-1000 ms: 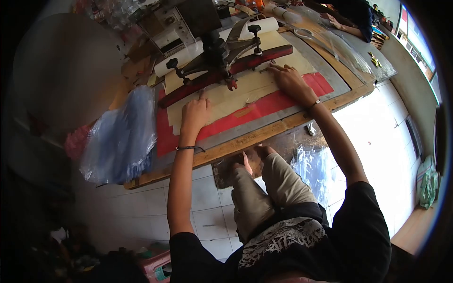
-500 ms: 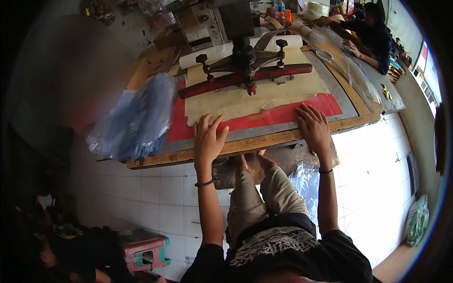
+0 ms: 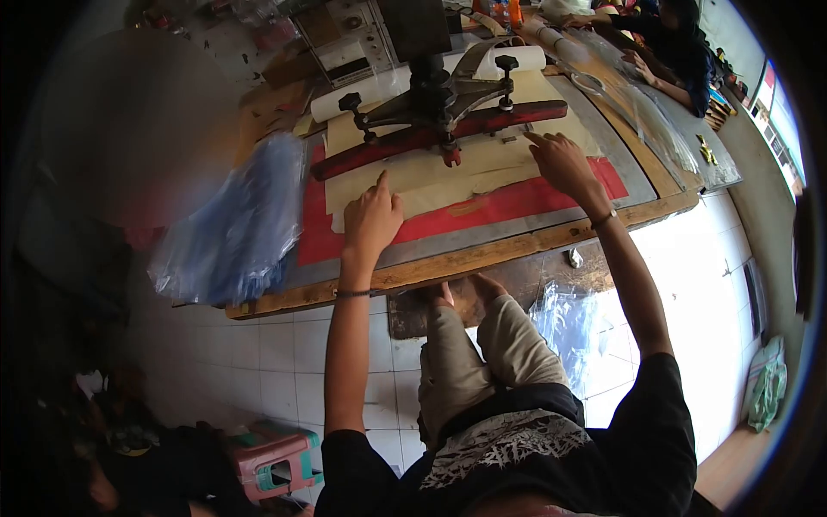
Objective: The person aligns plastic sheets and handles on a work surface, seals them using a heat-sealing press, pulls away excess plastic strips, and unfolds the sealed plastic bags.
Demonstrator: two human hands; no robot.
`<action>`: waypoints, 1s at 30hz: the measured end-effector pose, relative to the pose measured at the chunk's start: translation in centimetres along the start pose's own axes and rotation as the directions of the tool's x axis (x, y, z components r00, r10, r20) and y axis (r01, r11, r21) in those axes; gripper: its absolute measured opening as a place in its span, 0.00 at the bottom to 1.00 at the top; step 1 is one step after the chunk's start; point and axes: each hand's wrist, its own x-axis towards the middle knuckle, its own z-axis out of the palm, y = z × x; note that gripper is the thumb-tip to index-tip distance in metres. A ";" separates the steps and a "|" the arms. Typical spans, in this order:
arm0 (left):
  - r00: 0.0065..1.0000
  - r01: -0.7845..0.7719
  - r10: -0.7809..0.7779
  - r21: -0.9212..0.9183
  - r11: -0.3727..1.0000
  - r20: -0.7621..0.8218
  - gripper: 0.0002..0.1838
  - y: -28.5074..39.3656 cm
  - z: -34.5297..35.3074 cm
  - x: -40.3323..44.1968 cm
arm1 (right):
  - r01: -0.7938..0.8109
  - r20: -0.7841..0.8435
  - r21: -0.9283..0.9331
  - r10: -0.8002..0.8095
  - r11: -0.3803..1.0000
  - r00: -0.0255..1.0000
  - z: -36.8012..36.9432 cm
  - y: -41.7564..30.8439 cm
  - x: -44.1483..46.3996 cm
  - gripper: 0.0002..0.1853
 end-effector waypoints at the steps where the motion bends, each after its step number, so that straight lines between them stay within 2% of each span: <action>1: 0.993 0.058 -0.062 0.043 0.997 0.105 0.27 0.3 -0.2 1.2 | 0.034 0.037 0.000 -0.034 0.999 0.999 0.4 0.4 0.9 0.16; 2: 0.971 0.112 -0.129 0.093 0.989 0.203 0.28 0.4 -0.3 2.2 | 0.002 0.051 -0.002 -0.002 1.000 0.999 0.7 0.8 1.0 0.16; 4: 0.993 0.048 -0.058 0.095 0.994 0.102 0.29 -0.4 0.7 3.4 | -0.045 0.077 0.001 0.045 0.999 0.996 1.1 0.4 1.4 0.17; 8: 0.999 0.050 -0.053 0.151 0.987 0.011 0.29 -1.0 2.1 3.0 | -0.086 0.074 0.040 0.083 0.996 0.994 0.6 -0.3 1.3 0.19; 9: 0.995 0.091 -0.093 0.133 0.987 0.016 0.28 -0.6 1.9 2.9 | -0.085 0.075 0.042 0.082 0.995 0.994 0.9 -0.2 1.3 0.19; 15: 1.000 -0.010 0.014 0.211 0.977 -0.016 0.24 -0.6 2.3 2.8 | -0.014 0.018 -0.065 0.015 0.998 1.000 1.2 0.0 1.6 0.18; 19: 0.999 0.039 -0.043 0.145 0.989 0.026 0.23 -0.4 2.0 2.7 | -0.042 0.065 -0.129 0.051 0.991 0.997 1.6 -0.1 1.5 0.18; 22: 0.999 0.031 -0.028 0.146 0.989 -0.017 0.24 -0.5 2.3 2.7 | -0.027 0.035 -0.103 0.030 0.994 0.999 2.2 0.6 1.5 0.18; 30: 0.996 0.082 -0.086 0.147 0.986 0.023 0.24 -0.2 2.1 2.7 | -0.078 0.038 -0.087 0.082 0.993 0.996 1.8 -0.1 1.4 0.18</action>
